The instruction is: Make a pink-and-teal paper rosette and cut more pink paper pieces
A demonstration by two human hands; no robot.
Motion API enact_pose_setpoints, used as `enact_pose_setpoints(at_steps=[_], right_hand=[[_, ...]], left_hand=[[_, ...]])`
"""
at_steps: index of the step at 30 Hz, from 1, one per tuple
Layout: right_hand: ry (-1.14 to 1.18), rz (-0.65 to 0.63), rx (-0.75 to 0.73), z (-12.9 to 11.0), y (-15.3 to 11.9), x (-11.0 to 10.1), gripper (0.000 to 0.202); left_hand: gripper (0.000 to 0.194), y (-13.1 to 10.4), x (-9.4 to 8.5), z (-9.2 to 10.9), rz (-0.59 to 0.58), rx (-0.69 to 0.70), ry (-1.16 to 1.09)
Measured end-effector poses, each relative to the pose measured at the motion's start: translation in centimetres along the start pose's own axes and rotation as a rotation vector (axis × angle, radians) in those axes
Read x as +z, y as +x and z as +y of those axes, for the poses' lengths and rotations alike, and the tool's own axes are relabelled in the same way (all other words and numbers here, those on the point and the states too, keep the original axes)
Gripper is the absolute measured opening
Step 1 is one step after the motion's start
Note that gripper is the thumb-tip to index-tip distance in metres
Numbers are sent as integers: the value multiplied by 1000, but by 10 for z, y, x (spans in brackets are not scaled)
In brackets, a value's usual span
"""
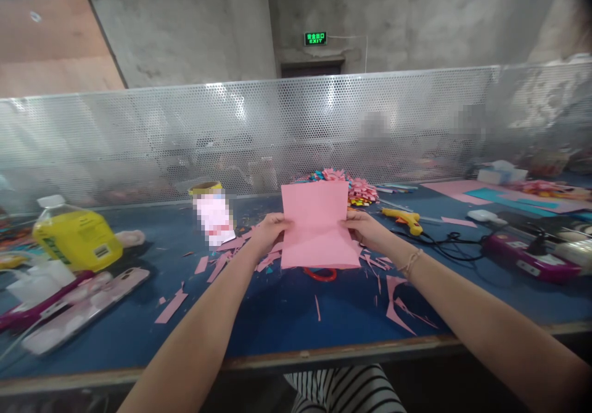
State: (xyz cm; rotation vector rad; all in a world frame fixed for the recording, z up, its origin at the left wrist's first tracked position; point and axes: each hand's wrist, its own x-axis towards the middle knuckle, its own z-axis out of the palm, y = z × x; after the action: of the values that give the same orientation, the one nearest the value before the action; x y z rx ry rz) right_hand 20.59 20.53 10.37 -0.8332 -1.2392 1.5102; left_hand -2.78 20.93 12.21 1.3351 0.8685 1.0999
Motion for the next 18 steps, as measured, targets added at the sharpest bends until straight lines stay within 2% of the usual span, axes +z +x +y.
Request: enact_pose_setpoints(at_steps=[7, 12, 15, 18], right_hand=[[19, -2, 30, -3, -1, -3, 18], [-9, -30, 58, -5, -1, -3, 15], [44, -23, 117, -8, -1, -3, 19], [74, -33, 192, -10, -2, -3, 25]], left_hand=[[22, 1, -1, 2, -6, -62, -35], [21, -1, 1, 4, -5, -39, -63], [16, 0, -1, 2, 28, 26, 61], [18, 3, -3, 0, 148, 134, 253]])
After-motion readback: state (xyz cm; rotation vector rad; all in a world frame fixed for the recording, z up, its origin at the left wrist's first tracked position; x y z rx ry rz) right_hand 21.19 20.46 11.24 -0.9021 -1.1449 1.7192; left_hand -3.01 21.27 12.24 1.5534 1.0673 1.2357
